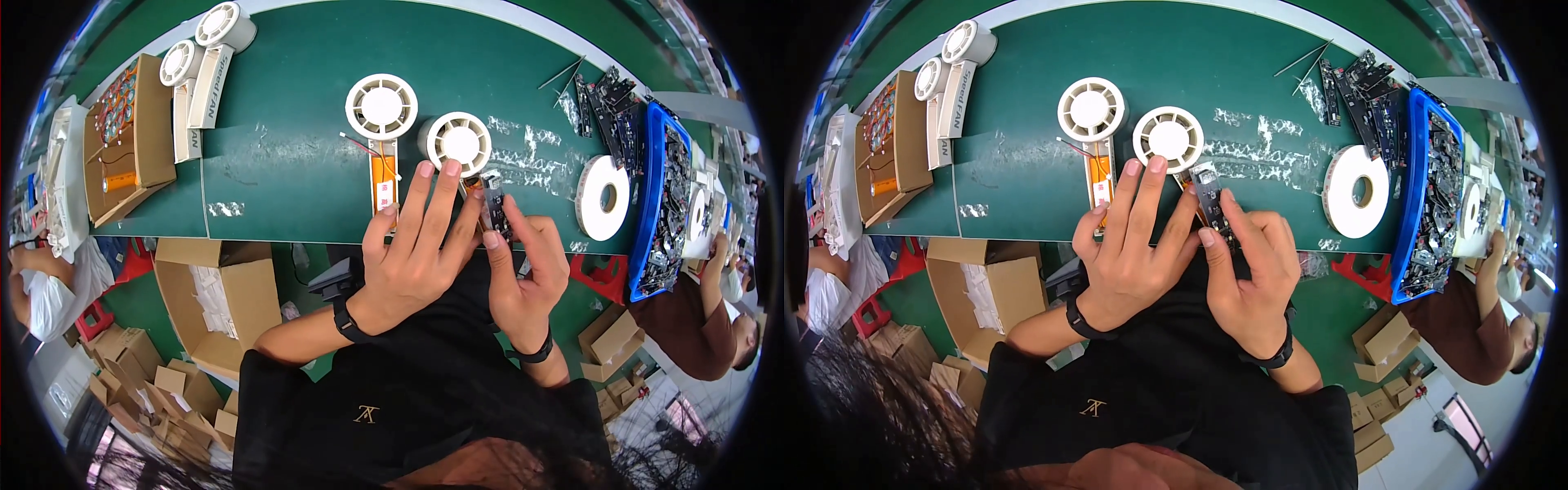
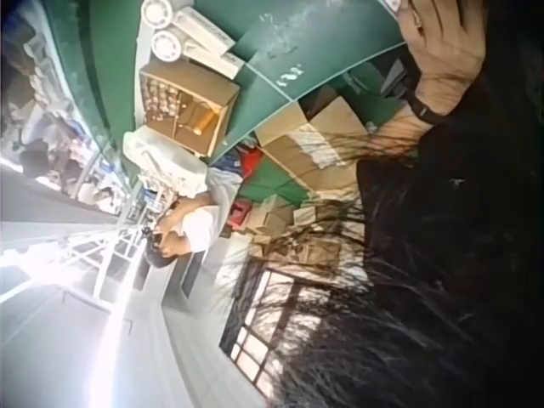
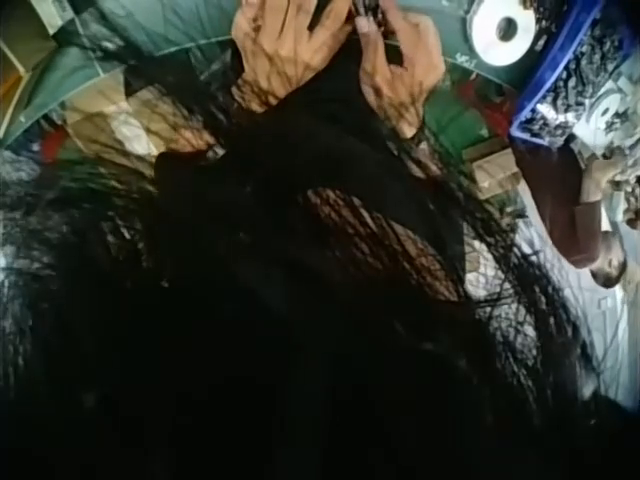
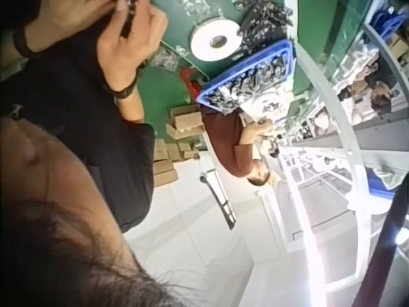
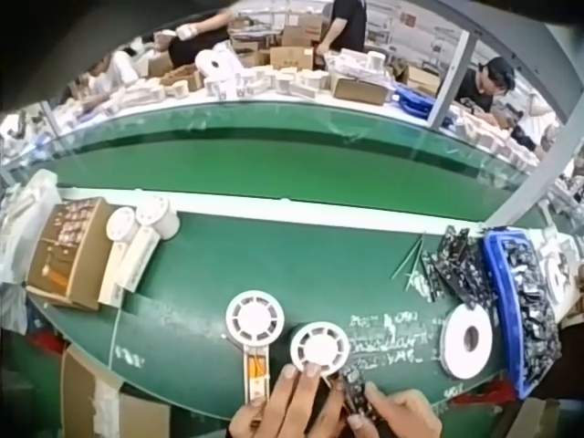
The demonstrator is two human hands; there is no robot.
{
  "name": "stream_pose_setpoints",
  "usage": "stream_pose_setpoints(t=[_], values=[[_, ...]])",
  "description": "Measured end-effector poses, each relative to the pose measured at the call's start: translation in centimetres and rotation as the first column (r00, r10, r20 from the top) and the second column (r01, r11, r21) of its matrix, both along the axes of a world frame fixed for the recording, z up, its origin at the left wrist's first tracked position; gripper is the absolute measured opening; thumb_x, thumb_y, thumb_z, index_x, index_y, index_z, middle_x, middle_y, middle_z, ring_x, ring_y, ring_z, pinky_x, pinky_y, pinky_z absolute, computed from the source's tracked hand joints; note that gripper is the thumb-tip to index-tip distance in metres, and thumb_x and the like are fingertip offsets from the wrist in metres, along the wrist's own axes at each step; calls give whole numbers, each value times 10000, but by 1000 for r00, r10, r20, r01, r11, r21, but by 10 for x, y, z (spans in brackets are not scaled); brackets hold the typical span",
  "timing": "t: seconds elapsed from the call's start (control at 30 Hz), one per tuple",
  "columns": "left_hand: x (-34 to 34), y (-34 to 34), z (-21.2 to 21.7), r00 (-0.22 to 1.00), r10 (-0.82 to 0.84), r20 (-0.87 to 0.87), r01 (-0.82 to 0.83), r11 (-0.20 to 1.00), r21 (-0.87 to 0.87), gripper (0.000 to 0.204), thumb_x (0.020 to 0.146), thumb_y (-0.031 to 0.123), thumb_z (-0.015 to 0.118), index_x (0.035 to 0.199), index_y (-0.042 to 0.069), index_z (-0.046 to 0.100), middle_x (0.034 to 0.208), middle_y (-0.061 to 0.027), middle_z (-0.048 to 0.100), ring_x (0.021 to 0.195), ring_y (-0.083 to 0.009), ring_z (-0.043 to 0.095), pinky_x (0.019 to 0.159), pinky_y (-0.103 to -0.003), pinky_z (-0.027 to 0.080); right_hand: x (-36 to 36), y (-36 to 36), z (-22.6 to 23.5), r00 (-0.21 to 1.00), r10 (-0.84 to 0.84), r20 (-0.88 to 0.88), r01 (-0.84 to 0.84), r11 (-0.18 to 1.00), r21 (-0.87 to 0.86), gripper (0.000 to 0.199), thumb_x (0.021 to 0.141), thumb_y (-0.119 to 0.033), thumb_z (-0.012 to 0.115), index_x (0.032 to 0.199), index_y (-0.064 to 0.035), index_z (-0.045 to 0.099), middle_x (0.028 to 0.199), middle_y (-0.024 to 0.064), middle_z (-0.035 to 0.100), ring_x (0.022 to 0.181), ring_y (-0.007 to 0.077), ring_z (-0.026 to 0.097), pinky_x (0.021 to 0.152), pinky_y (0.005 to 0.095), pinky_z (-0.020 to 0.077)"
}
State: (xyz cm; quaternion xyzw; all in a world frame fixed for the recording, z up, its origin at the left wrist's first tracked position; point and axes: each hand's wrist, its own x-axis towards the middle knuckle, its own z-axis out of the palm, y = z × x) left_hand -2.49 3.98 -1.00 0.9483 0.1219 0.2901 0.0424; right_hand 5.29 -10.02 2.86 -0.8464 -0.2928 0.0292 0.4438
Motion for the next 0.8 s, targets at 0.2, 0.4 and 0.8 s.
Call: stream_pose_setpoints(t=[0.2, 0.4, 0.8], values=[[1, -4, -2, 998, 54, -32, -48, 987, 152, 253, 952, 322, 670, 1143, 201, 784, 1451, -116, 697, 1312, -220, 677, 993, -355, 320, 0, 0, 5, 983, 65, 173, -42, 990, -132, 422, 859, -10, 826, 1277, -2, 767, 912, 85, 632, 768, 244, 573, 691, 343, 474], [-1, -1, 1, 997, 31, -67, -22, 992, 127, 218, 963, 246, 653, 1107, 141, 779, 1472, -132, 682, 1308, -219, 682, 961, -325, 334, 0, 4, 16, 990, 81, 118, -54, 976, -213, 408, 859, 85, 789, 1262, 23, 766, 905, 85, 605, 770, 197, 577, 692, 293, 476], [-7, 21, 4, 979, -197, 58, 205, 947, -248, 241, 908, 145, 780, 1126, 43, 763, 1456, -216, 672, 1328, -324, 672, 963, -361, 442, -8, 17, 19, 998, 11, 63, 5, 970, -241, 408, 848, 69, 812, 1251, 14, 776, 859, 78, 576, 734, 185, 566, 643, 294, 462]])
